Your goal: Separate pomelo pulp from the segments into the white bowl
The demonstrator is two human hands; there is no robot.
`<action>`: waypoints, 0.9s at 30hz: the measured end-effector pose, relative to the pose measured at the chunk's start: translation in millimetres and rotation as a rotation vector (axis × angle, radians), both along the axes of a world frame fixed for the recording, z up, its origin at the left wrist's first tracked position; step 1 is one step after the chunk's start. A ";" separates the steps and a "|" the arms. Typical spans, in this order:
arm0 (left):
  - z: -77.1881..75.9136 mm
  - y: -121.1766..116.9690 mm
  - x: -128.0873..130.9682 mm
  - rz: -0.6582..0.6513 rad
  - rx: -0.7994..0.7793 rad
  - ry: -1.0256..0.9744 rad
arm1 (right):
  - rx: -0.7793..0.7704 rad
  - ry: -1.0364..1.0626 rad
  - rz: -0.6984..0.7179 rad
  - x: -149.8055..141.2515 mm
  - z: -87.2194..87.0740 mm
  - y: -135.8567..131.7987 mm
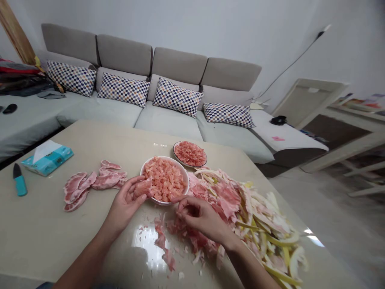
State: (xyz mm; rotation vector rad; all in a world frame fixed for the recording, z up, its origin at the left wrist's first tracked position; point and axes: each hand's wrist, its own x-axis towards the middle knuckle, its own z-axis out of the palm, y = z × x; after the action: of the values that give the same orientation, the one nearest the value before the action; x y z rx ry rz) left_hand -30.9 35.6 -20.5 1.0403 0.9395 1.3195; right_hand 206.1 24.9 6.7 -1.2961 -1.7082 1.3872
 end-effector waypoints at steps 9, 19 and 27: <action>-3.1 -0.3 -2.3 -0.019 0.010 -0.002 | 0.424 -0.093 -0.306 -16.6 -0.5 31.8; -8.2 -2.7 5.2 -0.088 0.001 0.028 | 0.221 -0.033 -0.052 -37.0 2.7 25.1; -6.0 -3.4 9.4 -0.056 0.018 0.055 | 0.245 0.170 0.009 -48.3 6.8 44.9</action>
State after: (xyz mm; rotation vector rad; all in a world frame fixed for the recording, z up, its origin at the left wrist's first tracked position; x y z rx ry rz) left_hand -21.5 32.2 -26.4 1.1140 0.9342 1.2605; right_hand 157.7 69.8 13.5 -1.0084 -1.7081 1.2117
